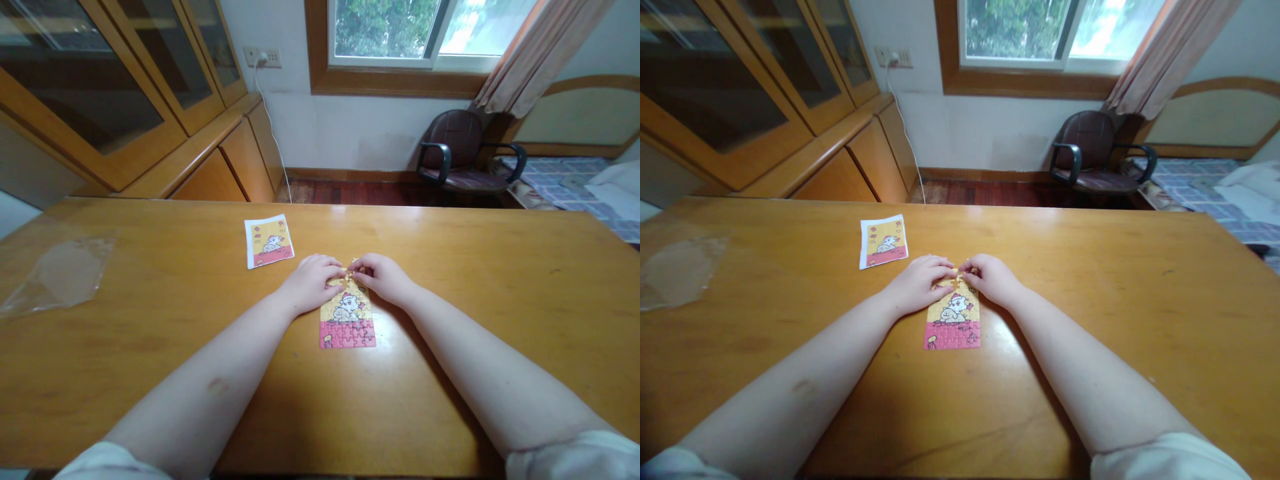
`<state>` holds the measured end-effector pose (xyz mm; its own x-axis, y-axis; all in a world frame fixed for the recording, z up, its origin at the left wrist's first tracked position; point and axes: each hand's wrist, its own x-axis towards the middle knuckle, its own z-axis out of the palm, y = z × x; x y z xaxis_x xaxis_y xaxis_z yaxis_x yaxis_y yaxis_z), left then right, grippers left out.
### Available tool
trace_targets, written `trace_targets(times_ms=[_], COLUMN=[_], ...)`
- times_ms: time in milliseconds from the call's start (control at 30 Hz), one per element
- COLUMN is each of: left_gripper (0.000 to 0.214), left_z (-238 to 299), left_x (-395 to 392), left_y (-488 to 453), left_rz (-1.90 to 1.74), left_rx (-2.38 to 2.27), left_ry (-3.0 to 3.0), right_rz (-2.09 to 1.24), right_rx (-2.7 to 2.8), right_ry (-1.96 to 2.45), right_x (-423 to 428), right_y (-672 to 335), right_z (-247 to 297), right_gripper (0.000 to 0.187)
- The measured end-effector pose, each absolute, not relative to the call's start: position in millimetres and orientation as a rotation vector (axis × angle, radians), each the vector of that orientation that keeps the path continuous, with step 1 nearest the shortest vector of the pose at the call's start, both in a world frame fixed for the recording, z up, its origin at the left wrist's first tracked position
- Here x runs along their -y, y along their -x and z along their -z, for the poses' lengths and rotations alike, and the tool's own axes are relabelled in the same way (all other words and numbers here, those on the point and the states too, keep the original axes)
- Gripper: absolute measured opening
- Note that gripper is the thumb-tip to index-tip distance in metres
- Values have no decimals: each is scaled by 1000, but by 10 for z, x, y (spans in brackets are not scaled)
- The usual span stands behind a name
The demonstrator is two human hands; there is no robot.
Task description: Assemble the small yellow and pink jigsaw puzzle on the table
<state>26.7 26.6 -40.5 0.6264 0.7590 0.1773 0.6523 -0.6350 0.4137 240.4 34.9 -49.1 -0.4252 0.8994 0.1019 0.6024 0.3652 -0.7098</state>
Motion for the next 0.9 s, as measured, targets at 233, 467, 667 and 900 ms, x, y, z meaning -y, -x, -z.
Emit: trace_targets(times_ms=[233, 467, 667, 900], left_gripper=[24, 23, 29, 28], left_z=[402, 389, 368, 366], left_x=[-260, -246, -230, -227], left_y=[-274, -271, -276, -273], left_rz=[-474, -475, -469, -451], left_rx=[-1148, -1132, -1065, -1053], left_ry=[-2551, -2545, -2573, -2577], right_rz=[-751, -720, -649, -665], right_rx=[2224, 2186, 2140, 2213], right_ry=[1238, 1264, 1355, 1287], right_x=[-342, -350, -365, -353], right_y=[-2403, -2429, -2448, -2445], right_z=[480, 489, 500, 482], right_gripper=[10, 9, 12, 18])
